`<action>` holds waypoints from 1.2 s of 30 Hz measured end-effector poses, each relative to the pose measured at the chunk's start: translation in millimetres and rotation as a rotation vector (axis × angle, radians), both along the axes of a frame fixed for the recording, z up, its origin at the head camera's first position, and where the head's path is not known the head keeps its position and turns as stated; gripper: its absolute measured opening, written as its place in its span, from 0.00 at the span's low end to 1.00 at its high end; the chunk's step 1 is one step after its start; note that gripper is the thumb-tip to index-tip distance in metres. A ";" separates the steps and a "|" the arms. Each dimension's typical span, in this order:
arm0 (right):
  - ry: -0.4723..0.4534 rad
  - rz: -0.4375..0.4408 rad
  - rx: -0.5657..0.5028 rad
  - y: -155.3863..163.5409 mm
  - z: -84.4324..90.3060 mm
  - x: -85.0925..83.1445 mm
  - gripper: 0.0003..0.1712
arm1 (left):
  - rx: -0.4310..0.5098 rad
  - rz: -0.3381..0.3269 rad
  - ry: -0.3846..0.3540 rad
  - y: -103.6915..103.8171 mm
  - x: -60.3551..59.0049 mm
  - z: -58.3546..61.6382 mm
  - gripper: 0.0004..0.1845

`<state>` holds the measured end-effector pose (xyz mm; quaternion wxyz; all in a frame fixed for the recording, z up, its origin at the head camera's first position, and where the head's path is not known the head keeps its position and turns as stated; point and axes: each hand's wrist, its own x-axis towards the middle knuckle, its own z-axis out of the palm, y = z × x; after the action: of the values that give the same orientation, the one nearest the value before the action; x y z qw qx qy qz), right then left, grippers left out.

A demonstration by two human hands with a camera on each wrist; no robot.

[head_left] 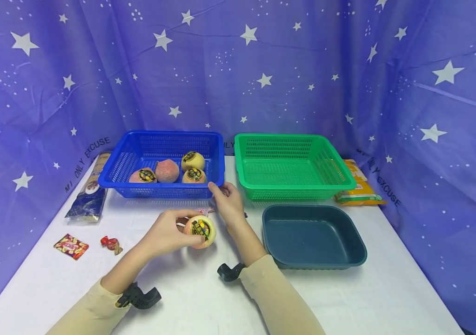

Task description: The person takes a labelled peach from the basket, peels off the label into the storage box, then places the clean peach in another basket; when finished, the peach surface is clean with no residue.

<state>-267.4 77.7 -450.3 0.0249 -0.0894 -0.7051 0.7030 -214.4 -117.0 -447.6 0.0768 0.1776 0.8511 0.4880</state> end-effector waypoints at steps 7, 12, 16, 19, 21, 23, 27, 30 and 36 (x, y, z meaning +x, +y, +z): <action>-0.005 -0.001 0.000 -0.9 -1.6 -2.3 0.35 | -0.031 -0.127 -0.039 -7.0 6.9 -11.8 0.35; 0.001 0.013 -0.005 -1.6 -0.2 -3.5 0.36 | -0.042 -0.172 -0.048 -9.3 7.2 -16.0 0.35; -0.008 0.033 -0.037 -1.1 1.2 2.0 0.40 | -0.008 -0.193 -0.042 -11.1 6.2 -18.4 0.37; -0.037 0.039 -0.025 0.7 2.8 14.0 0.41 | 0.026 -0.219 -0.042 -11.8 6.4 -20.3 0.37; -0.053 0.048 -0.014 2.3 3.9 23.8 0.42 | 0.043 -0.226 -0.046 -12.5 7.1 -21.1 0.37; -0.060 0.061 -0.003 3.9 5.7 33.0 0.42 | 0.047 -0.224 -0.039 -13.1 7.3 -22.0 0.36; -0.058 0.096 -0.027 7.9 11.4 50.2 0.41 | 0.070 -0.235 -0.018 -14.0 7.5 -23.7 0.36; -0.009 0.129 0.023 11.9 17.9 62.3 0.37 | 0.084 -0.249 -0.009 -14.1 6.9 -24.4 0.35; 0.177 0.285 0.288 23.7 30.1 77.6 0.24 | 0.091 -0.264 -0.009 -15.9 4.4 -25.1 0.34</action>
<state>-189.7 101.3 -420.2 -0.0003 0.0778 -0.7987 0.5967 -209.9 -132.9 -472.7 0.1358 0.2891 0.7971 0.5124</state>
